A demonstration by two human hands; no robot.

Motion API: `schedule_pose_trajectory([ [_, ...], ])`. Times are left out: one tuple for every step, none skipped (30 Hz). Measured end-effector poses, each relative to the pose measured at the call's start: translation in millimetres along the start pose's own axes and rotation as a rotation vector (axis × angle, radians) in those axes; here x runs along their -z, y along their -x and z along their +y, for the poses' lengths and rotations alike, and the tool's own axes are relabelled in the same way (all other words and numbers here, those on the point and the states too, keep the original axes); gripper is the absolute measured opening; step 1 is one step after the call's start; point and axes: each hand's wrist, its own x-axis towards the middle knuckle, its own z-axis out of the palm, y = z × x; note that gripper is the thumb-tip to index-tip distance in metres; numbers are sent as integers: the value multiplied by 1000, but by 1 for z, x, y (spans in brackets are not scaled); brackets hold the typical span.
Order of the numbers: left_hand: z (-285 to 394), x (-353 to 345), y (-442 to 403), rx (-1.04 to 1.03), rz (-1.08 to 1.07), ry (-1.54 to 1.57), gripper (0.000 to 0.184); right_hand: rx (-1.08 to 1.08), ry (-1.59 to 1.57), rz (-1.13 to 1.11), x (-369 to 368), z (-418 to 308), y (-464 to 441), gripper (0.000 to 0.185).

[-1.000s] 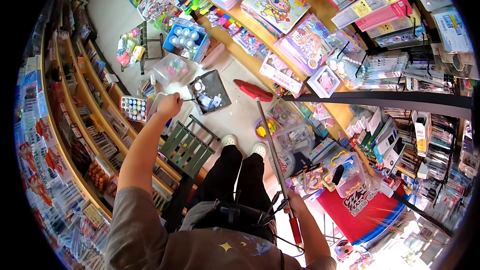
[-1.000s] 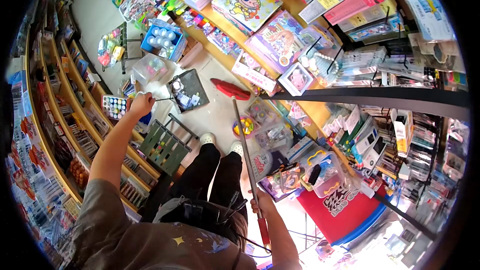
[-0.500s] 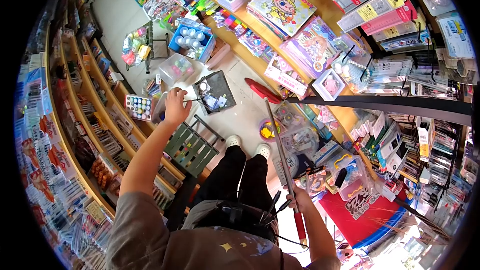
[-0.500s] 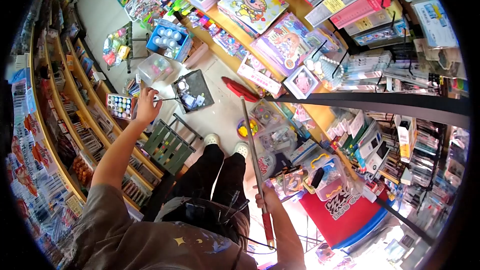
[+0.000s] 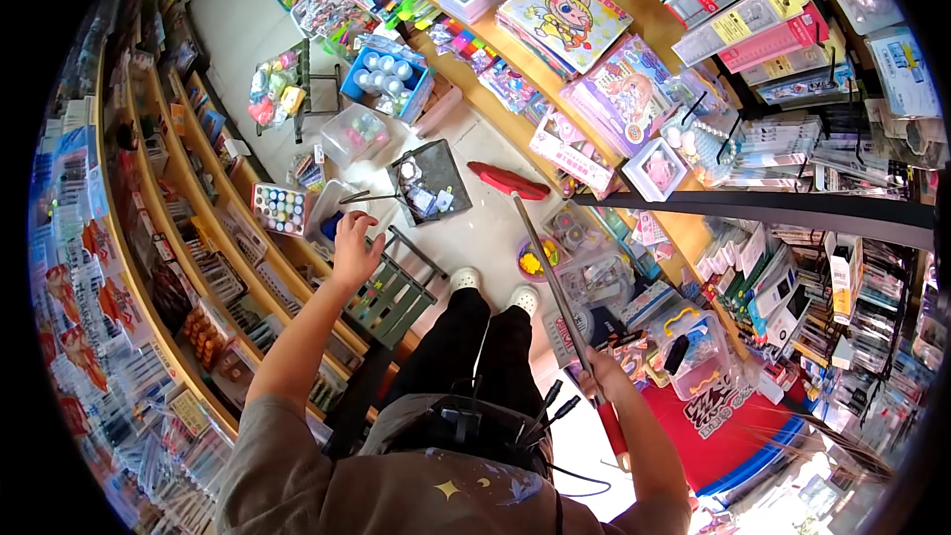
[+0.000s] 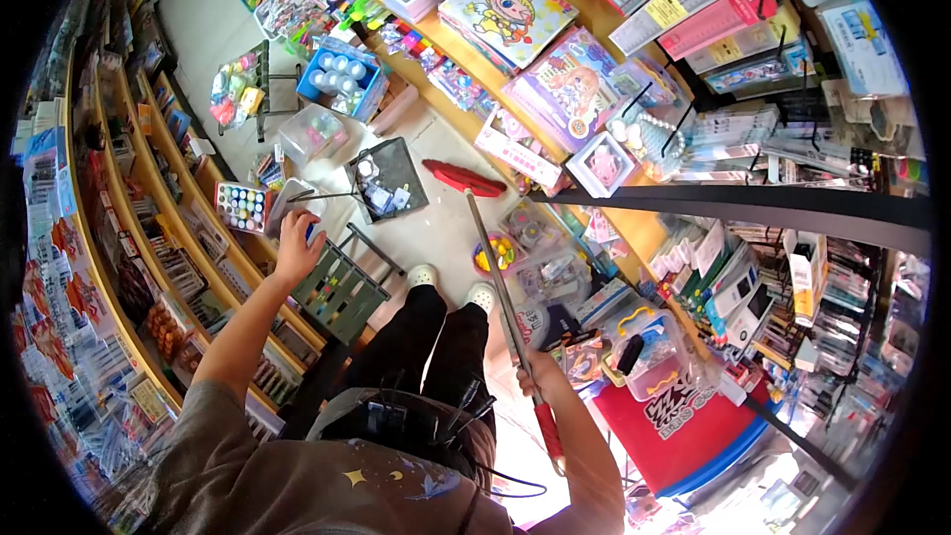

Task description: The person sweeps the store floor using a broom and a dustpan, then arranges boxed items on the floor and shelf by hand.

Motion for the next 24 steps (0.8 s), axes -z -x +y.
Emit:
schedule_pose_trajectory([
  [1,-1,2,-1,0,12,24,30,36,7,-2,-8,-8,32],
  [2,-2,3,-2,0,21,24,62,72,10,-8,-18,-18,32],
  [3,-2,4,-5,-5,21,24,87,105,13,-14,-24,-26,31],
  [7,-3,6,-7,-13,21,24,117,114,-14,-19,-31,-33,33],
  [9,-4,8,-11,-21,24,24,149,122,-40,-23,-38,-39,34],
  [11,-4,9,-7,-33,29,24,182,128,-63,-27,-42,-41,36],
  [11,-5,12,-7,-39,31,23,164,148,-57,-30,-45,-41,35],
  [9,-6,14,-8,-44,33,23,149,169,-52,-33,-47,-40,35],
  [10,-6,16,-7,-48,36,22,133,191,-46,-36,-48,-36,34],
  [10,-4,17,2,-49,36,22,135,206,-52,-34,-45,-29,34],
  [11,0,18,13,-48,35,22,137,224,-59,-29,-38,-20,33],
  [11,3,19,25,-47,35,21,138,243,-64,-26,-34,-10,33],
  [10,3,20,37,-48,44,21,100,231,-40,-26,-34,-2,32],
  [7,4,22,50,-49,53,21,61,219,-15,-26,-34,6,32],
  [5,3,24,62,-49,62,21,23,206,9,-27,-35,13,32],
  [5,3,25,66,-54,64,21,19,191,27,-30,-40,16,34],
  [5,3,28,69,-59,65,21,82,228,22,-26,-43,4,35],
  [4,2,29,72,-64,64,21,147,264,15,-19,-46,-18,35],
  [4,1,31,70,-59,70,20,209,300,5,-25,-52,-23,35],
  [6,0,34,68,-58,74,20,235,336,-26,-31,-60,-27,32],
  [8,-1,36,66,-58,81,20,213,317,-32,-40,-64,-33,31],
  [11,0,37,64,-70,82,19,193,299,-38,-46,-67,-42,30],
  [11,1,39,65,-69,80,19,172,280,-44,-50,-68,-47,29],
  [11,2,40,66,-69,79,19,176,285,-44,-53,-67,-44,28],
])
